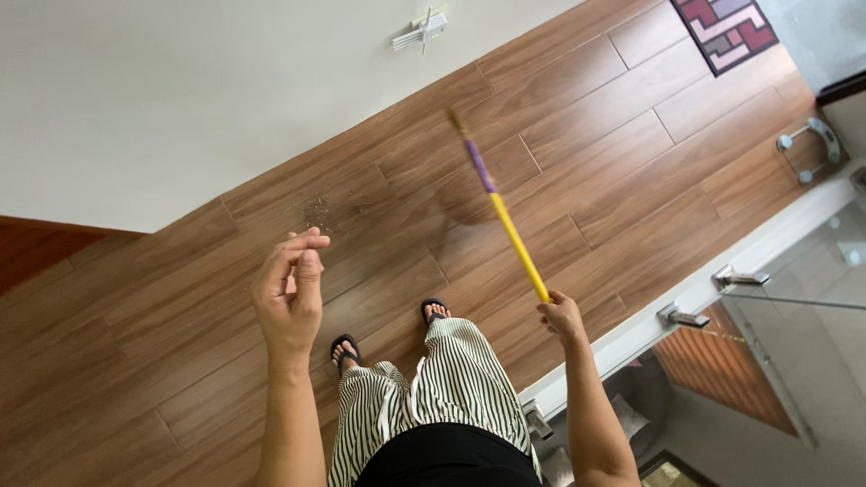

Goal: The person sweeps debris from the floor along a wall and door frame using a broom and then picks up a dustpan.

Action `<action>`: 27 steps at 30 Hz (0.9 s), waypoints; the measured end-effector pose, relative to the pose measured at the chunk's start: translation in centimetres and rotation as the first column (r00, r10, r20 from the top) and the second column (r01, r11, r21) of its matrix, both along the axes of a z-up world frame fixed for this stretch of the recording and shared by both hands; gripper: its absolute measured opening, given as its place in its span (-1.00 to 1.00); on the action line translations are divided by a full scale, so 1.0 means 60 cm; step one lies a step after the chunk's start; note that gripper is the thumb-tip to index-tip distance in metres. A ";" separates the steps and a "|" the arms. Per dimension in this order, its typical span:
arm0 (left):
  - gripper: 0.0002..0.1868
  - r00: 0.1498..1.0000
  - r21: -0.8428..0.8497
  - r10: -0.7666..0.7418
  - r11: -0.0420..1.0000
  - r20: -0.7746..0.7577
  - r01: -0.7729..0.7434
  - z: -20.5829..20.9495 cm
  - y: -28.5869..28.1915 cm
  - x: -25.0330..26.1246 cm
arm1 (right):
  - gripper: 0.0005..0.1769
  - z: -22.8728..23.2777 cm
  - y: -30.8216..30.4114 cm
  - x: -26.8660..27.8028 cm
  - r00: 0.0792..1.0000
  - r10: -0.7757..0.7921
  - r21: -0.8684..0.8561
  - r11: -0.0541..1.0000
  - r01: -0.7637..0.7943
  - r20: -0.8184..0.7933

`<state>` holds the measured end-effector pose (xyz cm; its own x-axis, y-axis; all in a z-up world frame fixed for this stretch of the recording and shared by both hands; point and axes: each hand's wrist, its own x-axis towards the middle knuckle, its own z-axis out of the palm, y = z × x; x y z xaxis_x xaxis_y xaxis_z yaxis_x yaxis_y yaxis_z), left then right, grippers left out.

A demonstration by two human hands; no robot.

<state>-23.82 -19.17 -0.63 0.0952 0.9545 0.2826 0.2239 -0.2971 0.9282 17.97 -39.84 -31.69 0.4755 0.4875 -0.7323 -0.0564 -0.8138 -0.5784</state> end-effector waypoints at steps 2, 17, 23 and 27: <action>-0.84 0.999 -0.008 -0.028 1.000 -0.017 0.028 -0.001 0.006 -0.024 | -0.53 -0.005 -0.021 -0.027 0.992 -0.038 -0.155 0.986 0.057 0.124; -0.89 0.982 -0.074 -0.180 0.982 -0.048 0.176 -0.042 0.018 -0.267 | -0.82 -0.132 0.072 -0.518 0.604 -0.499 -0.263 0.859 0.439 -0.621; -0.90 0.974 -0.104 -0.224 0.969 0.018 0.224 -0.025 0.025 -0.247 | -0.73 -0.092 0.125 -0.538 0.735 -0.386 -0.328 0.916 0.232 -0.558; -0.89 0.964 -0.096 -0.267 0.959 0.022 0.267 -0.008 0.030 -0.241 | -0.74 -0.049 0.065 -0.488 0.978 -0.131 -0.070 0.990 0.121 -0.162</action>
